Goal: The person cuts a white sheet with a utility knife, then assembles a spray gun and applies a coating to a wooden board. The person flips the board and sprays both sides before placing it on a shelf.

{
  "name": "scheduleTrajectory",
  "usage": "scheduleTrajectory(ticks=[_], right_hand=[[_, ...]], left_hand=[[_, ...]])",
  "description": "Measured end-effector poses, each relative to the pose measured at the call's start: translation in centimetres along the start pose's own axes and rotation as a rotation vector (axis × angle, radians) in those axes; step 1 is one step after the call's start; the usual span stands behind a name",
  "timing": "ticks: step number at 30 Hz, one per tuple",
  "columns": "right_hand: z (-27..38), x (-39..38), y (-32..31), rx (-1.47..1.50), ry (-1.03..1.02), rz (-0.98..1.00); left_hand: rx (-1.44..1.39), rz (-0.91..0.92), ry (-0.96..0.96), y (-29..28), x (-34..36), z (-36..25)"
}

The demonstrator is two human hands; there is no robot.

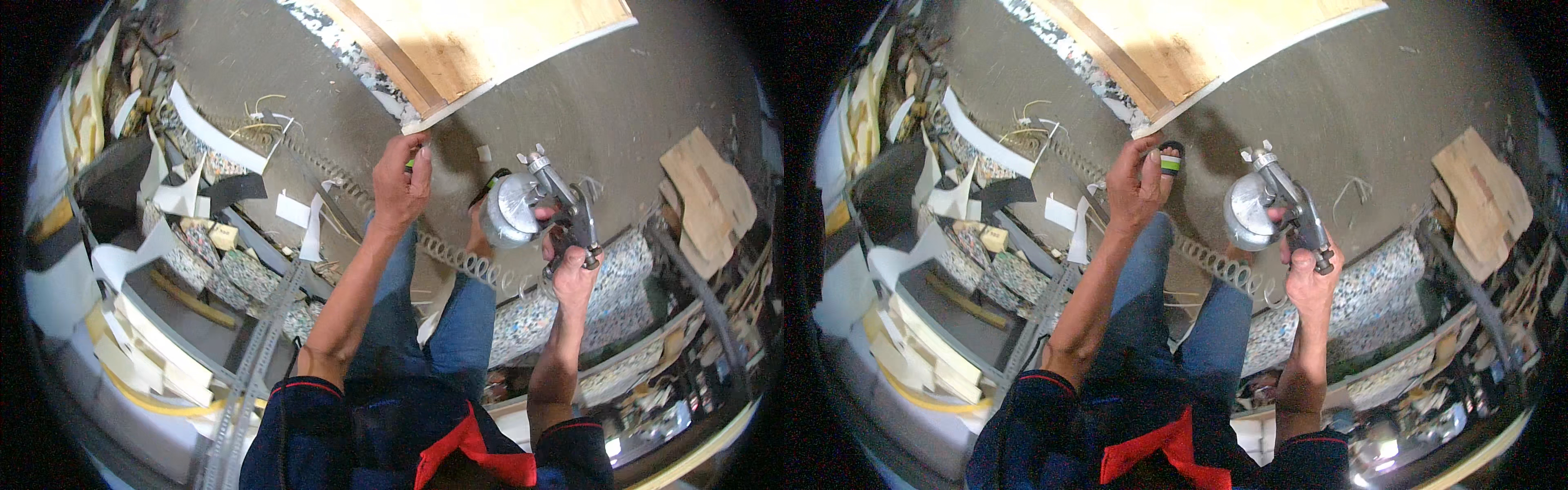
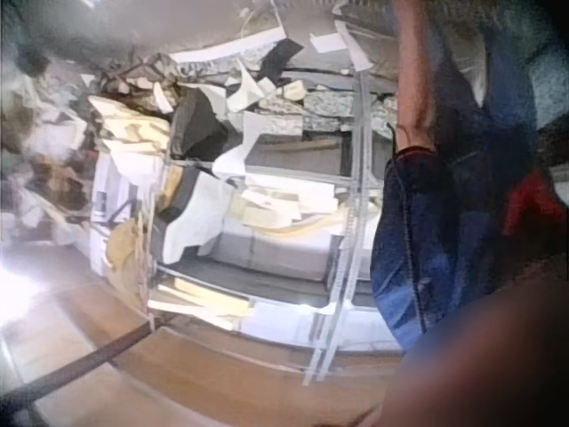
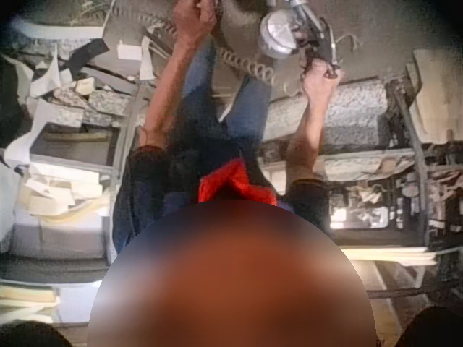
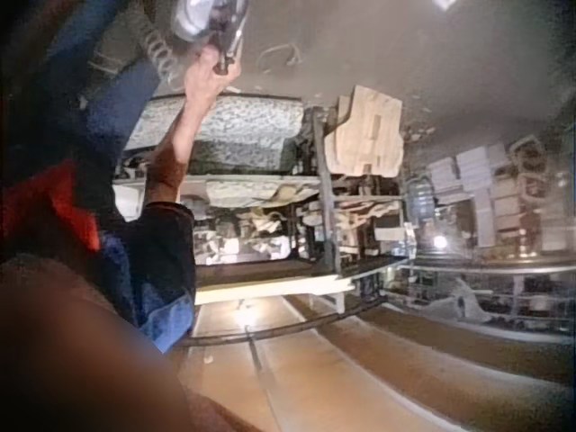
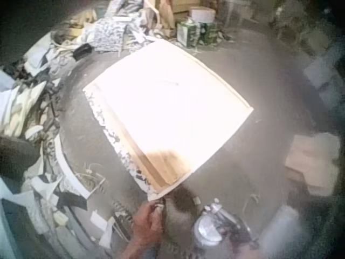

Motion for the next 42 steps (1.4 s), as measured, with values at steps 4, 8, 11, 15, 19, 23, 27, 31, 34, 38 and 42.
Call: scheduleTrajectory(ticks=[4, 8, 11, 15, 19, 23, 27, 31, 34, 38, 42], right_hand=[[-0.6, 1.5, -2.3, 0.015, -0.045, 0.155], [-1.0, 1.6, -4.3, -0.001, -0.051, 0.275], [-0.9, 2.1, -5.2, -0.006, -0.073, 0.340], [-0.8, 2.6, -4.9, -0.070, -0.089, 0.376], [-0.8, 2.1, -3.0, -0.166, -0.134, 0.347], [-0.5, 1.6, -0.2, -0.182, -0.205, 0.355], [-0.1, 1.8, 2.5, -0.259, -0.329, 0.341], [0.0, 1.4, 3.5, -0.263, -0.269, 0.233], [0.1, 1.3, 3.1, -0.258, -0.208, 0.164], [0.4, 1.2, 2.3, -0.338, -0.270, 0.108], [0.7, 1.0, 2.0, -0.326, -0.323, 0.159]], left_hand=[[-0.043, -0.108, -0.001, 0.7, -0.6, -0.6], [-0.078, -0.248, -0.057, 1.6, 0.0, -0.8], [-0.128, -0.309, -0.082, 1.8, 0.1, -0.7], [-0.247, -0.242, -0.154, 1.9, -1.3, 0.0], [-0.445, -0.254, -0.208, 2.1, -3.3, 1.9], [-0.365, -0.212, -0.235, 2.8, -6.2, 4.8], [-0.266, -0.211, -0.435, 3.7, -10.5, 8.9], [-0.187, -0.099, -0.570, 4.7, -16.5, 12.0], [-0.142, -0.043, -0.619, 5.6, -20.7, 12.9], [-0.115, 0.019, -0.691, 6.0, -25.1, 13.6], [-0.038, 0.045, -0.684, 6.5, -26.5, 14.8]])
Point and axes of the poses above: each hand's wrist, its own x-axis towards the middle knuckle, its own y-axis out of the palm, z = x × y, the point moved 2 cm from there along x, towards the middle knuckle, and after that the axes turned 7 degrees about z, right-handed, at the moved point
